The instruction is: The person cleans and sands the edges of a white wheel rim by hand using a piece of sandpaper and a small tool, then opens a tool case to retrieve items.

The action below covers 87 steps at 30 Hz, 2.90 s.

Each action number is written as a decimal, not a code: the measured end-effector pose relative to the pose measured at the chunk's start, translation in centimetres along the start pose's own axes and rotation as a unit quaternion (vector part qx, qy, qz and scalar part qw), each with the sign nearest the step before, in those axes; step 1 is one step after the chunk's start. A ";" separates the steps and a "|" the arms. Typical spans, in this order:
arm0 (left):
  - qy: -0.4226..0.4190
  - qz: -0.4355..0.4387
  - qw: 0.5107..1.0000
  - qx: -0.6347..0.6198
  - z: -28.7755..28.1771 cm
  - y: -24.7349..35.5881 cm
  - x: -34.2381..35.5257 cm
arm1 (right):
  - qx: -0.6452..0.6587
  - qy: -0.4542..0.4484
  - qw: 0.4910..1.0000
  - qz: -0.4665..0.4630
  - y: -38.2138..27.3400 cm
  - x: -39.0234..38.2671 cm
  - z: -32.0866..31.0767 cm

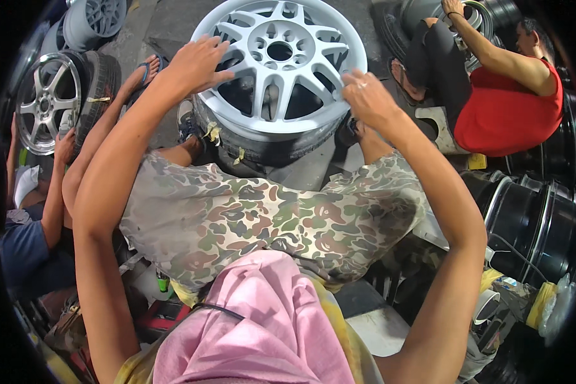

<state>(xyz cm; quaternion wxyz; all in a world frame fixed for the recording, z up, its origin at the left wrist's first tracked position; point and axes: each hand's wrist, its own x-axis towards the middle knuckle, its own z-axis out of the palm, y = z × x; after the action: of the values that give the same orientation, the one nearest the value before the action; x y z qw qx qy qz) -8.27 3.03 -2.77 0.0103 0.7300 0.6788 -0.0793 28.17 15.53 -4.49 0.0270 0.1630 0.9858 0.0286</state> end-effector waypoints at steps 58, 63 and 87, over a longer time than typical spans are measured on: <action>-0.080 0.002 0.947 -0.310 -1.0 -2.8 0.4 | 0.285 0.052 0.943 0.165 -8.3 -4.2 -3.0; -0.046 -0.048 0.937 -0.342 -0.2 -5.8 -0.7 | 0.405 0.075 0.902 0.132 -16.3 3.5 -0.5; 0.077 -0.090 0.911 -0.395 -3.0 -9.0 -7.2 | 0.414 0.095 0.865 0.266 -18.4 10.3 -1.6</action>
<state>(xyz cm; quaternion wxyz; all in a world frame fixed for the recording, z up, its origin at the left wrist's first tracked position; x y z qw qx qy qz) -17.36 -3.06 1.92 0.2380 0.6062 0.7160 0.2516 12.45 1.36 -4.51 -0.1449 0.4121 0.8242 -0.3603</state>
